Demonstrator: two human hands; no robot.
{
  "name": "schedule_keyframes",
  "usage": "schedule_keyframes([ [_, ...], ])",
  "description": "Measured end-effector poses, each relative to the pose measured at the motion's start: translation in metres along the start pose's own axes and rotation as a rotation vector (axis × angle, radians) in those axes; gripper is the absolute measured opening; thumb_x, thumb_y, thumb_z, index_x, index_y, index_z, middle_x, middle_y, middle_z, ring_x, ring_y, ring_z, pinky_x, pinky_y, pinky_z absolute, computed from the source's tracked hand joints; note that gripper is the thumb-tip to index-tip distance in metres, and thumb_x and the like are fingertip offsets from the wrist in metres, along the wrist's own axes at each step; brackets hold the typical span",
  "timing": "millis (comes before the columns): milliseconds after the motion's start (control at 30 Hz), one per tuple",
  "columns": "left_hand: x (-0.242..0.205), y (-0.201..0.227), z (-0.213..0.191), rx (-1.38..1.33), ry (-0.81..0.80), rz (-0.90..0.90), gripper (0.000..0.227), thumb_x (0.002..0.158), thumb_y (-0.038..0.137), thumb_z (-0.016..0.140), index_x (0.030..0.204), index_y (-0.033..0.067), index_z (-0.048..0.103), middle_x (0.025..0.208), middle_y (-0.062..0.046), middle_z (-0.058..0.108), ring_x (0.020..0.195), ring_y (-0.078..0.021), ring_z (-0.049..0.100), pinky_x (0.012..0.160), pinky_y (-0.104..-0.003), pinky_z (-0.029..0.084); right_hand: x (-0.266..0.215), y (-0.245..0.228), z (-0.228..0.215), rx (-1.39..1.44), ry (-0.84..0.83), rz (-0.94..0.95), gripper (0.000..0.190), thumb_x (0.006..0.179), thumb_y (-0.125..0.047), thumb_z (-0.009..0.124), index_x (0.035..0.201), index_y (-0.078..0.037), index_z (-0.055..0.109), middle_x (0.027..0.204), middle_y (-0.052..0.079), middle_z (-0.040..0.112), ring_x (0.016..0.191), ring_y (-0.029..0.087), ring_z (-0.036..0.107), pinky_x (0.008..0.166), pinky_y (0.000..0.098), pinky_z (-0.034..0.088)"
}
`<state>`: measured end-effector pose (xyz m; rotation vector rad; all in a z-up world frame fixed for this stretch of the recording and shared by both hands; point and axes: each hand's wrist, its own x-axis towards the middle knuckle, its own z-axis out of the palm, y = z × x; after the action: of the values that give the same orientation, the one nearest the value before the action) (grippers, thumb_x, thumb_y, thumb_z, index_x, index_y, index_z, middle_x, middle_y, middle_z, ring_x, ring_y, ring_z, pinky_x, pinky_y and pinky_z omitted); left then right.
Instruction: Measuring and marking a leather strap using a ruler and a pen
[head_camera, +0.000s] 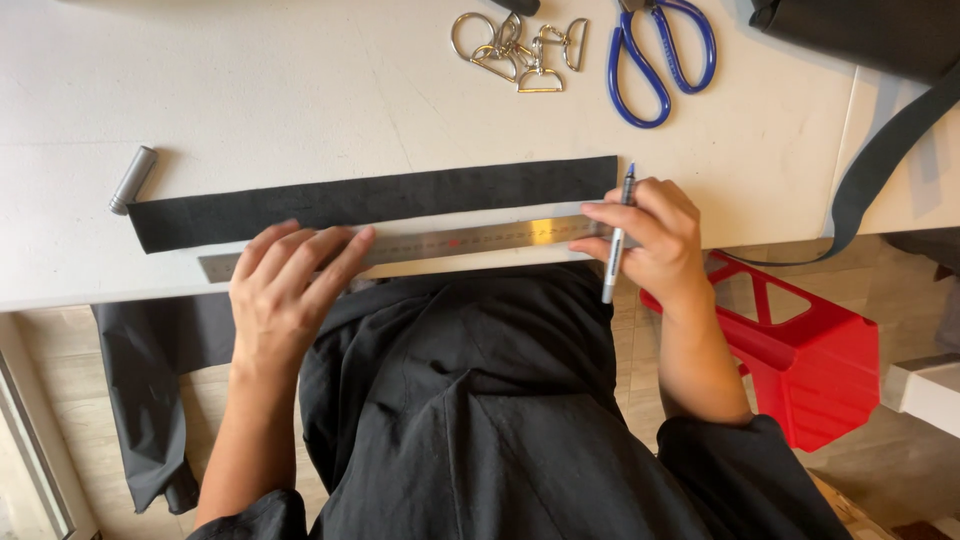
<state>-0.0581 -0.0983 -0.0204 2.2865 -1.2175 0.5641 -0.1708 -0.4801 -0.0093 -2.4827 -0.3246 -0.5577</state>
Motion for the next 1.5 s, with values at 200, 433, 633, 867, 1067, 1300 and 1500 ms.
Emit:
schedule_keyframes([
  [200,-0.025,-0.031,-0.021,-0.014,-0.087,-0.037,0.021,0.102,0.022,0.076,0.121,0.0187,0.082,0.098,-0.007,0.069,0.082,-0.0258,0.064,0.084,-0.040,0.054,0.018,-0.009,-0.015,0.063,-0.005,-0.003,0.032,0.083,-0.018,0.095,0.106,-0.007,0.077,0.103,0.013,0.072,0.092,0.033,0.064,0.087,0.0435,0.052],
  [433,-0.023,-0.037,-0.034,-0.010,-0.189,-0.106,0.026,0.111,0.022,0.076,0.137,0.0199,0.072,0.115,-0.002,0.069,0.085,-0.0208,0.056,0.080,-0.037,0.043,0.011,0.012,-0.022,0.152,-0.096,-0.004,0.032,0.088,-0.008,0.086,0.106,0.002,0.062,0.119,0.025,0.066,0.115,0.046,0.067,0.105,0.0552,0.057],
  [633,-0.021,-0.043,-0.032,-0.108,-0.161,-0.157,0.026,0.105,0.007,0.085,0.130,0.0113,0.078,0.120,-0.007,0.070,0.108,-0.0295,0.061,0.095,-0.041,0.043,0.013,0.020,-0.015,0.165,-0.106,-0.058,0.028,0.090,-0.012,0.086,0.103,-0.001,0.063,0.118,0.025,0.071,0.115,0.044,0.069,0.103,0.0525,0.052],
  [867,-0.011,-0.044,-0.030,-0.155,-0.131,-0.134,0.023,0.107,0.005,0.082,0.128,0.0100,0.077,0.118,-0.006,0.072,0.103,-0.0278,0.060,0.091,-0.040,0.044,0.015,0.021,-0.015,0.135,-0.111,-0.086,0.024,0.092,-0.009,0.085,0.100,-0.001,0.063,0.109,0.021,0.074,0.113,0.042,0.071,0.103,0.0532,0.051],
  [1067,0.010,-0.041,-0.026,-0.259,-0.120,-0.111,0.020,0.102,-0.003,0.085,0.120,0.0011,0.078,0.119,-0.011,0.073,0.108,-0.0308,0.064,0.096,-0.041,0.050,0.010,0.020,-0.020,0.068,-0.084,-0.083,0.022,0.093,-0.008,0.085,0.100,0.000,0.065,0.111,0.022,0.074,0.107,0.043,0.072,0.100,0.0506,0.053],
  [1300,0.010,-0.040,-0.027,-0.316,-0.149,-0.137,0.017,0.101,-0.004,0.081,0.117,-0.0024,0.078,0.121,-0.015,0.073,0.110,-0.0334,0.067,0.099,-0.042,0.056,-0.002,0.022,-0.017,0.066,-0.058,-0.051,0.018,0.095,-0.006,0.081,0.100,0.003,0.066,0.115,0.025,0.074,0.108,0.043,0.073,0.100,0.0485,0.055],
  [1500,0.014,-0.046,-0.039,-0.336,-0.190,-0.132,0.027,0.096,0.002,0.083,0.120,-0.0074,0.075,0.125,-0.019,0.073,0.116,-0.0367,0.069,0.102,-0.045,0.058,0.002,0.018,-0.014,0.072,-0.040,-0.026,0.015,0.097,-0.001,0.079,0.099,0.003,0.065,0.111,0.027,0.073,0.106,0.044,0.072,0.099,0.0507,0.057],
])
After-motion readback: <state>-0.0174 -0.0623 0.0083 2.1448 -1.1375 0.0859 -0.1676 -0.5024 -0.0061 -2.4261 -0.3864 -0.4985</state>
